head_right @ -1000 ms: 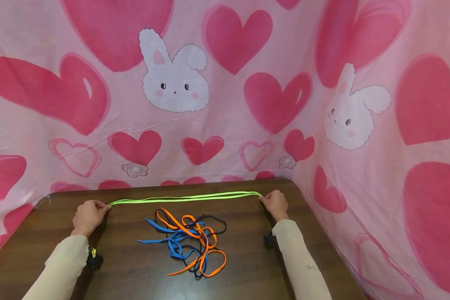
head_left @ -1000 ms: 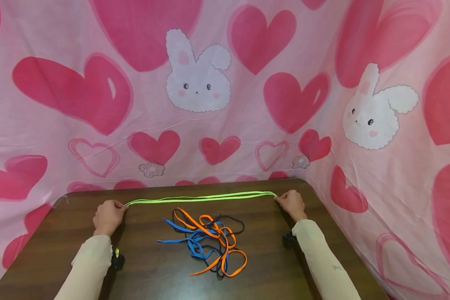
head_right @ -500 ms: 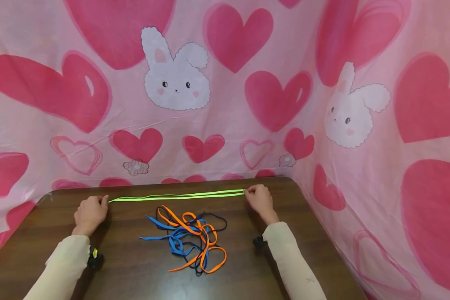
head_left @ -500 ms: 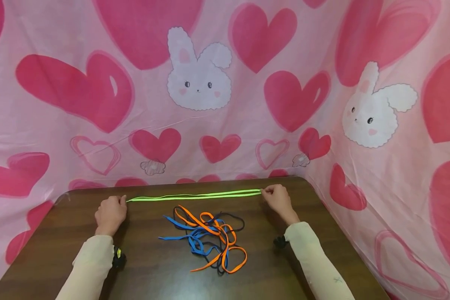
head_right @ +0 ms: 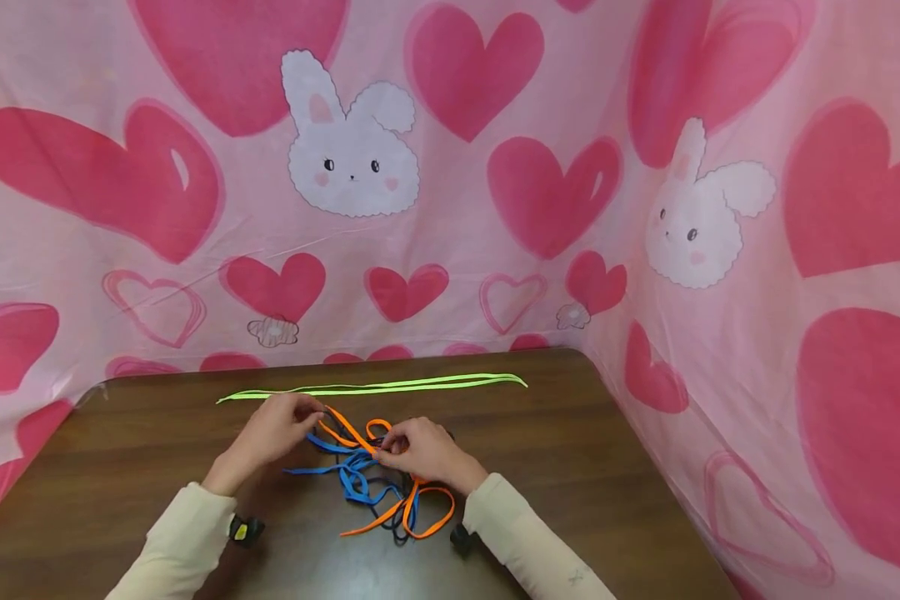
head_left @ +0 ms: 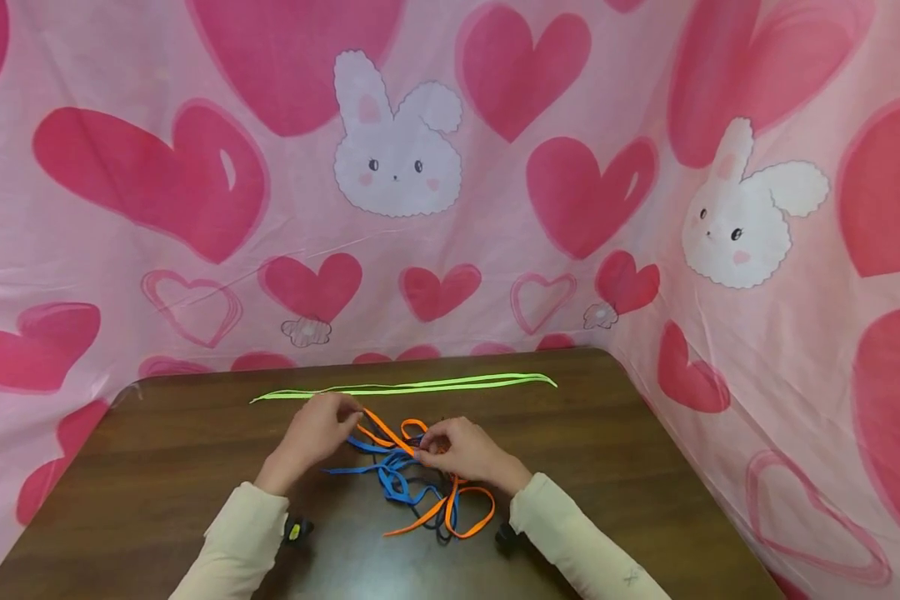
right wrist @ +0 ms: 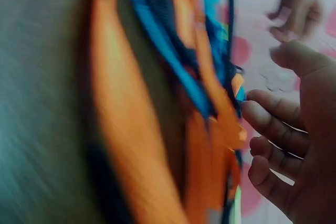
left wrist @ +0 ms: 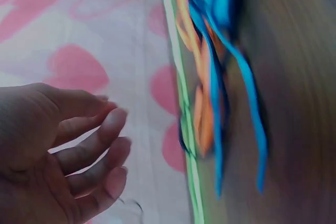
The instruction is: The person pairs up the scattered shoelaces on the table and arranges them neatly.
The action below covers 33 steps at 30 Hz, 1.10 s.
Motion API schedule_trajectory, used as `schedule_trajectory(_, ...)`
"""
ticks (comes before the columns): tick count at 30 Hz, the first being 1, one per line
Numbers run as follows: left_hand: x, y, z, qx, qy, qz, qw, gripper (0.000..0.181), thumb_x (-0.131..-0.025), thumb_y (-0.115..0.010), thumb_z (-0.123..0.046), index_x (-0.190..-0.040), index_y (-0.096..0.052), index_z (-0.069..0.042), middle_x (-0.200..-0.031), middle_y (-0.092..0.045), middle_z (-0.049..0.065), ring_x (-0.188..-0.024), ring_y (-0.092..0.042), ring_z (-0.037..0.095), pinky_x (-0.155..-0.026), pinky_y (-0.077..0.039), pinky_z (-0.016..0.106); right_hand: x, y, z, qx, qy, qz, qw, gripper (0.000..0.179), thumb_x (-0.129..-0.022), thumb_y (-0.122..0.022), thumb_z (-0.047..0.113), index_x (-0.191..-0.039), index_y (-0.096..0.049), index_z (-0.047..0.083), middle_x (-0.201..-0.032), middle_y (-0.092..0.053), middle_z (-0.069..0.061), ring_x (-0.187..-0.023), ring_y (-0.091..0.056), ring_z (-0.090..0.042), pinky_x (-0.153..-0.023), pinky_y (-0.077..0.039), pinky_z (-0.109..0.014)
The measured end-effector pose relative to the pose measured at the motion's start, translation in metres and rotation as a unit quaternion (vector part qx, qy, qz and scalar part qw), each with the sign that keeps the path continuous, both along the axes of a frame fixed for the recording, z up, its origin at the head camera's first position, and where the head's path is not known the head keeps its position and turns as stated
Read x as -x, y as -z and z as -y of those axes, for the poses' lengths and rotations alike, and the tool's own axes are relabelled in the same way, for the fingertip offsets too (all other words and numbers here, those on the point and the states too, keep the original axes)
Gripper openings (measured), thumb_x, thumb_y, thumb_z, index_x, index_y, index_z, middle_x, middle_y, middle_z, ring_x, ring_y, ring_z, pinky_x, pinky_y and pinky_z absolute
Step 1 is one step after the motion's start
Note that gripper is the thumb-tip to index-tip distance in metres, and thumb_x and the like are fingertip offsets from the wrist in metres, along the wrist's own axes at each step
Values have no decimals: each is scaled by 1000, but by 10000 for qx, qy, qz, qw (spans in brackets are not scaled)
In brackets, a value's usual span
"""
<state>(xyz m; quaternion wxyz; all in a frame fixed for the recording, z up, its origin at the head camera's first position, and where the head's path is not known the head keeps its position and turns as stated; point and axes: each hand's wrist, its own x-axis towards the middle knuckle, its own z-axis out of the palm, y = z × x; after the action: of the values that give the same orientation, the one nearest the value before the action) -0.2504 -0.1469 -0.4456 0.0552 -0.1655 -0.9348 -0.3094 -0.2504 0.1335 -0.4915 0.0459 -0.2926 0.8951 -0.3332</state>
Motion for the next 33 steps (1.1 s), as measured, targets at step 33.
schedule_trajectory(33, -28, -40, -57, -1154, 2012, 488, 9715, 36, -108, -48, -40, -102, -76, -18, -86, -70, -8, -77, -61, 11, -74, -52, 30, -50, -86, -2, 706, -1072, -607, 9899, 4, -93, -76, 20, -97, -75, 19, -93, -65, 14, -86, -61, -10, -75, -50, -21)
